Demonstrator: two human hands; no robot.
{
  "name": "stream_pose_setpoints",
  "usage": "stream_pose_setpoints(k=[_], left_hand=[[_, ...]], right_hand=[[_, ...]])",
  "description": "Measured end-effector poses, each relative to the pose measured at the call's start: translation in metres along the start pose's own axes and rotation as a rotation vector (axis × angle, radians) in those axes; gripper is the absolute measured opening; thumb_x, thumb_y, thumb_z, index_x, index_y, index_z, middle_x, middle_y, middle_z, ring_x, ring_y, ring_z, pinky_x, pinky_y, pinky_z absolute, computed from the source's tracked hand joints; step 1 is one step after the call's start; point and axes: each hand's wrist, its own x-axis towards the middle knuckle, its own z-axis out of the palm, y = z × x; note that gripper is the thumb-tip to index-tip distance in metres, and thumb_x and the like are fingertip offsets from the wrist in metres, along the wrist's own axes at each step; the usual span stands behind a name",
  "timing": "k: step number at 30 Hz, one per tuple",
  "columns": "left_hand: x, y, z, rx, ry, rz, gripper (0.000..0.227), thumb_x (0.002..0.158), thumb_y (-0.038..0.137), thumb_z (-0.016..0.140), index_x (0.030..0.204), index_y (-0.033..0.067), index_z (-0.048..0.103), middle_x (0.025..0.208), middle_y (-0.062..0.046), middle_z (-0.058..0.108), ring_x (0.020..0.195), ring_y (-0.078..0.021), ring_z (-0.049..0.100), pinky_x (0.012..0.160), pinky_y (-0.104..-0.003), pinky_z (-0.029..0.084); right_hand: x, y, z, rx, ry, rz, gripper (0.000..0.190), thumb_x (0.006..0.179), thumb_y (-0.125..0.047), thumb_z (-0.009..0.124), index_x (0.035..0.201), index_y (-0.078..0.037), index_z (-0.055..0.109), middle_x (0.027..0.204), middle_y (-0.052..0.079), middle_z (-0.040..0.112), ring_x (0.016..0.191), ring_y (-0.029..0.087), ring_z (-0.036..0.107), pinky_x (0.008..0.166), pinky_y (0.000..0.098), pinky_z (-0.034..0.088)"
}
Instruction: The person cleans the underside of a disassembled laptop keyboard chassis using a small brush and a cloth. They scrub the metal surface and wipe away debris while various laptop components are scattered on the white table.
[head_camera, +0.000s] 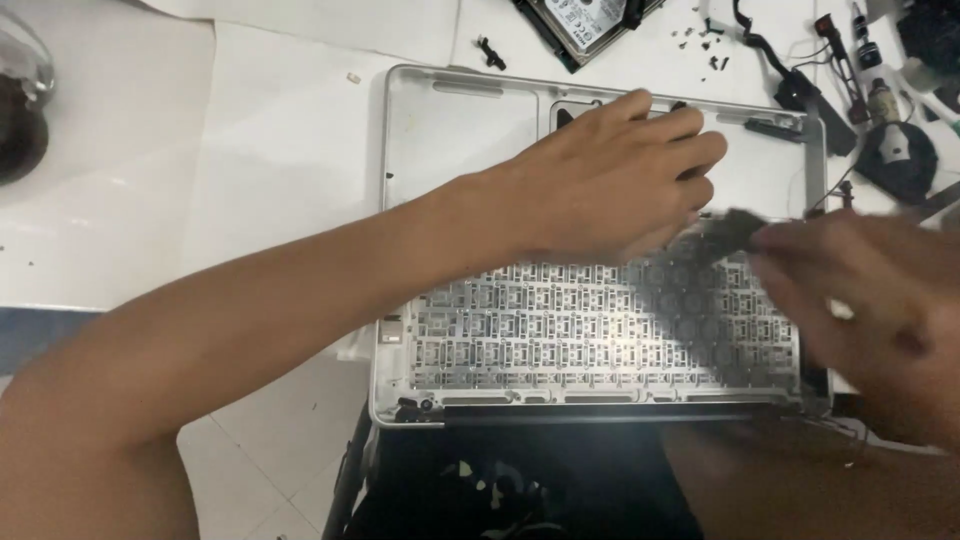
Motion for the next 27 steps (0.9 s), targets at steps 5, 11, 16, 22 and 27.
stream_pose_setpoints(k=[5, 11, 16, 22, 27], left_hand=[[-0.003, -0.009, -0.003, 0.010, 0.030, 0.000, 0.021, 0.100, 0.026, 0.063, 0.092, 0.0091, 0.072, 0.103, -0.008, 0.064, 0.098, -0.0239, 0.057, 0.074, -0.043, 0.044], [-0.002, -0.008, -0.009, -0.123, 0.000, -0.016, 0.023, 0.102, 0.024, 0.060, 0.090, 0.0089, 0.072, 0.099, -0.008, 0.063, 0.097, -0.0243, 0.057, 0.078, -0.045, 0.045], [-0.005, -0.013, -0.011, -0.297, -0.024, -0.030, 0.022, 0.102, 0.024, 0.057, 0.092, 0.0120, 0.072, 0.096, -0.006, 0.054, 0.091, -0.0234, 0.054, 0.076, -0.045, 0.043], [-0.005, -0.014, -0.010, -0.323, 0.005, -0.020, 0.021, 0.101, 0.021, 0.059, 0.089, 0.0103, 0.072, 0.091, -0.005, 0.053, 0.084, -0.0215, 0.055, 0.074, -0.045, 0.047], [-0.005, -0.014, -0.013, -0.342, -0.011, -0.027, 0.021, 0.101, 0.023, 0.059, 0.089, 0.0104, 0.071, 0.092, -0.006, 0.054, 0.086, -0.0230, 0.057, 0.075, -0.046, 0.047]], right_hand=[[-0.005, -0.060, -0.004, 0.254, -0.104, -0.405, 0.032, 0.083, -0.024, 0.080, 0.111, -0.014, 0.068, 0.096, 0.003, 0.074, 0.073, 0.013, 0.075, 0.061, 0.0288, 0.066], [0.011, -0.020, -0.002, 0.243, -0.248, 0.034, 0.032, 0.090, -0.040, 0.058, 0.112, -0.026, 0.078, 0.097, -0.001, 0.084, 0.060, 0.012, 0.084, 0.041, 0.0243, 0.071], [0.008, -0.057, 0.004, -0.064, 0.023, -0.475, 0.027, 0.087, -0.029, 0.078, 0.107, -0.014, 0.067, 0.094, 0.006, 0.072, 0.073, 0.021, 0.070, 0.049, 0.0319, 0.057], [0.020, -0.064, -0.003, 0.479, -0.188, -0.434, 0.020, 0.097, -0.024, 0.058, 0.107, -0.013, 0.071, 0.086, 0.001, 0.079, 0.072, 0.016, 0.081, 0.058, 0.0245, 0.071], [0.025, -0.038, -0.005, 0.000, -0.029, -0.152, 0.021, 0.096, -0.023, 0.067, 0.113, -0.011, 0.069, 0.090, 0.010, 0.076, 0.063, 0.017, 0.073, 0.048, 0.0295, 0.060]])
